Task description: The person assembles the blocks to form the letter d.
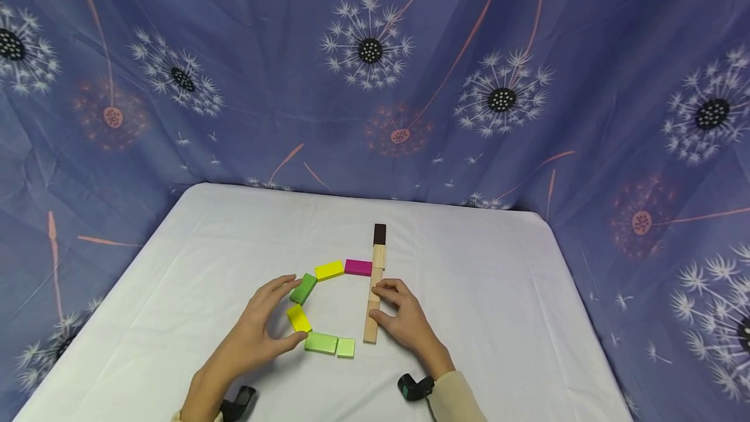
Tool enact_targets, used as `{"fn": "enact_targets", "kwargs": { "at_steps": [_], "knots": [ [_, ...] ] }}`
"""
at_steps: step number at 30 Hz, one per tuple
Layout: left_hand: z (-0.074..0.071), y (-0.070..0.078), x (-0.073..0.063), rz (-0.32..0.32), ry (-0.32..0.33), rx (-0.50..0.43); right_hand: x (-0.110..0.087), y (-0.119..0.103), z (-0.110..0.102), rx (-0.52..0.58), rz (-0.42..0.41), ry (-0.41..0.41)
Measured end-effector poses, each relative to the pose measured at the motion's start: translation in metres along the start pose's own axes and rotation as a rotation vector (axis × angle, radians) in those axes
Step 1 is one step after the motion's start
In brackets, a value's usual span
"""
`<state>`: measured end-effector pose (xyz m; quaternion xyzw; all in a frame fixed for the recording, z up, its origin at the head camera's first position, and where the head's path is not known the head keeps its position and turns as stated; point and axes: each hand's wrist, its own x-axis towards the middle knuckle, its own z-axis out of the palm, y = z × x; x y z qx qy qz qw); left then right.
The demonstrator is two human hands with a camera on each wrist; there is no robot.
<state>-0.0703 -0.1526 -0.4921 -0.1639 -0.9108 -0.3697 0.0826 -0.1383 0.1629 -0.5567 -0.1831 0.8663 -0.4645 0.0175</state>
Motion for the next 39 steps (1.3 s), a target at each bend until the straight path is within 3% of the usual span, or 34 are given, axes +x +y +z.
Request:
{"fn": "enact_targets", "kwargs": {
  "at_steps": [7, 14, 28, 39],
  "knots": [
    [-0.018, -0.023, -0.009, -0.109, 0.011, 0.007, 0.001, 0.0, 0.0, 0.001, 0.002, 0.001],
    [-0.028, -0.044, -0.02, -0.188, -0.012, 0.011, 0.002, -0.001, 0.0, 0.009, 0.006, -0.003],
    [-0.036, -0.059, -0.022, -0.308, -0.129, 0.006, 0.001, -0.001, 0.0, 0.007, 0.014, -0.004],
    [-0.032, -0.068, -0.015, -0.279, -0.148, -0.007, 0.0, 0.002, 0.0, -0.002, -0.009, 0.006]
  ]
}}
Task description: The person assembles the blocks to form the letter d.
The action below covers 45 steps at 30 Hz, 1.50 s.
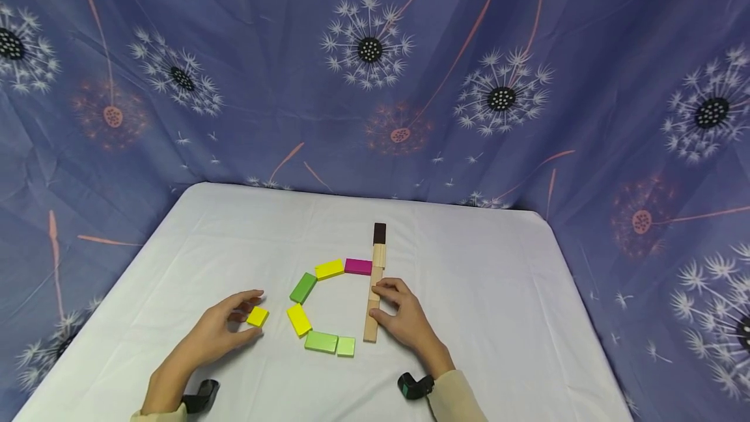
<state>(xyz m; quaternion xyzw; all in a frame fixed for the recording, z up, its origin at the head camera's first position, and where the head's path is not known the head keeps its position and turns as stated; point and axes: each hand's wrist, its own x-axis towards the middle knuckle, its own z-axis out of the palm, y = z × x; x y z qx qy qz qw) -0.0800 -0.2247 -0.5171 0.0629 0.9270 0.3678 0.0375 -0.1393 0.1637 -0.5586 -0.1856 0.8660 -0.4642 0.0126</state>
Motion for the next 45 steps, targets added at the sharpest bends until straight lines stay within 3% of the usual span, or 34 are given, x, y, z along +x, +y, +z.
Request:
{"fn": "enact_targets", "kwargs": {
  "at_steps": [9, 19, 31, 35, 45],
  "knots": [
    [0.0, 0.004, 0.003, -0.05, -0.015, 0.023, 0.0, -0.001, 0.0, 0.003, 0.011, 0.001],
    [0.001, 0.006, 0.006, -0.059, -0.012, 0.029, 0.001, -0.001, 0.0, -0.002, 0.01, 0.004],
    [0.004, 0.008, 0.007, 0.002, -0.031, -0.008, 0.0, 0.0, 0.0, -0.005, 0.02, -0.003],
    [0.006, 0.011, 0.008, 0.053, -0.047, -0.031, 0.0, 0.0, 0.0, 0.003, 0.011, 0.004],
    [0.009, 0.023, 0.013, 0.091, -0.044, -0.069, -0.001, 0.0, 0.0, -0.002, 0.006, 0.004]
  ]
}}
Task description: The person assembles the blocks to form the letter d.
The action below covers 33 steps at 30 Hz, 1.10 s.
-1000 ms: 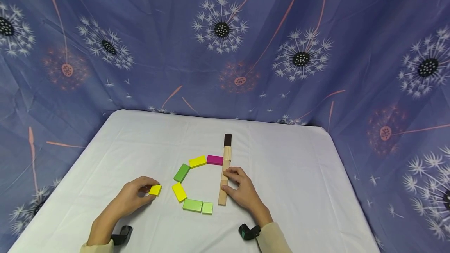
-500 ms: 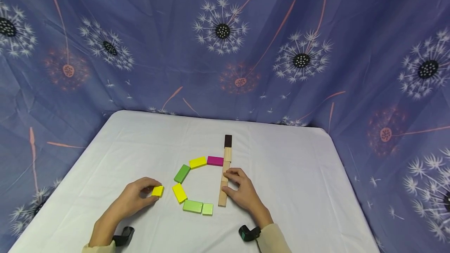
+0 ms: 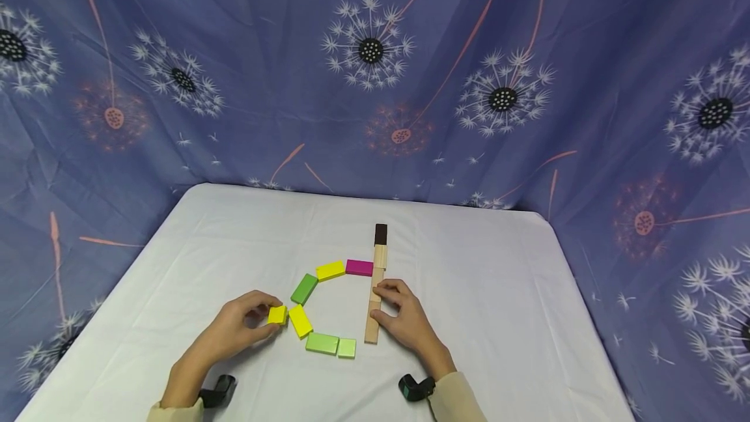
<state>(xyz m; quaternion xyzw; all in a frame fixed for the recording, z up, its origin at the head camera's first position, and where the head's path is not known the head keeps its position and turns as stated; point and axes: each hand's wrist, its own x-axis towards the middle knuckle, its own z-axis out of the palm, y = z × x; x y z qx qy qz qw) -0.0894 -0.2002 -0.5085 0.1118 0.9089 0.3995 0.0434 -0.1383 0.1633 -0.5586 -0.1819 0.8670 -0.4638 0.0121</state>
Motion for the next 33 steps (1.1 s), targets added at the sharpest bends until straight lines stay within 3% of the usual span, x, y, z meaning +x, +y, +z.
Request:
{"fn": "enact_targets", "kwargs": {
  "at_steps": [10, 24, 33],
  "knots": [
    [0.012, 0.006, 0.01, 0.107, -0.005, -0.045, 0.001, -0.001, 0.0, 0.003, 0.012, -0.004],
    [0.024, 0.024, 0.026, 0.213, -0.104, -0.003, 0.001, 0.002, 0.001, 0.01, 0.008, -0.007],
    [0.038, 0.041, 0.032, 0.23, -0.18, 0.037, 0.002, 0.001, -0.001, -0.014, 0.025, -0.01]
  ]
}}
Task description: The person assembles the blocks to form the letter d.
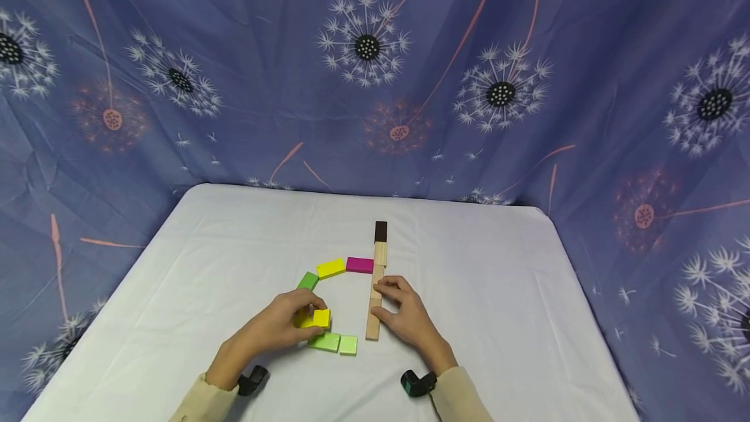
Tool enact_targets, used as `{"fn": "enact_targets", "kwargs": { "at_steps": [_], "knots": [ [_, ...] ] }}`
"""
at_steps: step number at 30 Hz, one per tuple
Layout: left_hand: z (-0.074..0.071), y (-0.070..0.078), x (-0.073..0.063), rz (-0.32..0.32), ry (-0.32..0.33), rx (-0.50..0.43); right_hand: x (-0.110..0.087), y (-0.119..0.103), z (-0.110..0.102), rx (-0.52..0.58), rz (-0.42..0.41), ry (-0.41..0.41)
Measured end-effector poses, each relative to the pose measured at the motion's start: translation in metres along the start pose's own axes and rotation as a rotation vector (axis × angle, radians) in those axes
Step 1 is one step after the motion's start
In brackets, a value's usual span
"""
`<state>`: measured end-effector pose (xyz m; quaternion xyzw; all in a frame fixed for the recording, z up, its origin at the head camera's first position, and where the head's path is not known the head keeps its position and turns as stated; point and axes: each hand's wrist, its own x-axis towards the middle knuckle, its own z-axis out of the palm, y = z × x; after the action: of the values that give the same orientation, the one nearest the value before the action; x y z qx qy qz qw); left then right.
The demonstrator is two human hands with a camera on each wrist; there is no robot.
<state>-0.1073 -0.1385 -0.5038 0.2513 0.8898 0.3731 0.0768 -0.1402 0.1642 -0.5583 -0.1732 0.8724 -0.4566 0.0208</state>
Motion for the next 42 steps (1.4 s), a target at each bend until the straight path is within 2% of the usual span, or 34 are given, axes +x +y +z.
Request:
{"fn": "enact_targets", "kwargs": {
  "at_steps": [10, 14, 19, 29, 38, 42],
  "knots": [
    [0.018, 0.011, 0.007, 0.029, -0.05, 0.041, 0.002, -0.001, -0.002, 0.008, 0.011, -0.011],
    [0.025, 0.014, 0.007, 0.03, -0.041, 0.072, 0.001, -0.001, -0.002, 0.012, 0.01, -0.018],
    [0.031, 0.02, 0.01, 0.068, -0.023, 0.09, 0.001, 0.0, -0.002, 0.009, -0.006, -0.018],
    [0.048, 0.034, 0.018, 0.079, -0.05, 0.148, 0.002, 0.0, -0.002, -0.003, -0.027, -0.021],
    [0.061, 0.043, 0.022, 0.066, -0.05, 0.17, 0.002, 0.0, -0.003, -0.009, -0.037, -0.016],
    [0.064, 0.045, 0.023, 0.03, -0.045, 0.192, 0.002, -0.001, -0.002, -0.003, -0.029, -0.016]
  ]
}}
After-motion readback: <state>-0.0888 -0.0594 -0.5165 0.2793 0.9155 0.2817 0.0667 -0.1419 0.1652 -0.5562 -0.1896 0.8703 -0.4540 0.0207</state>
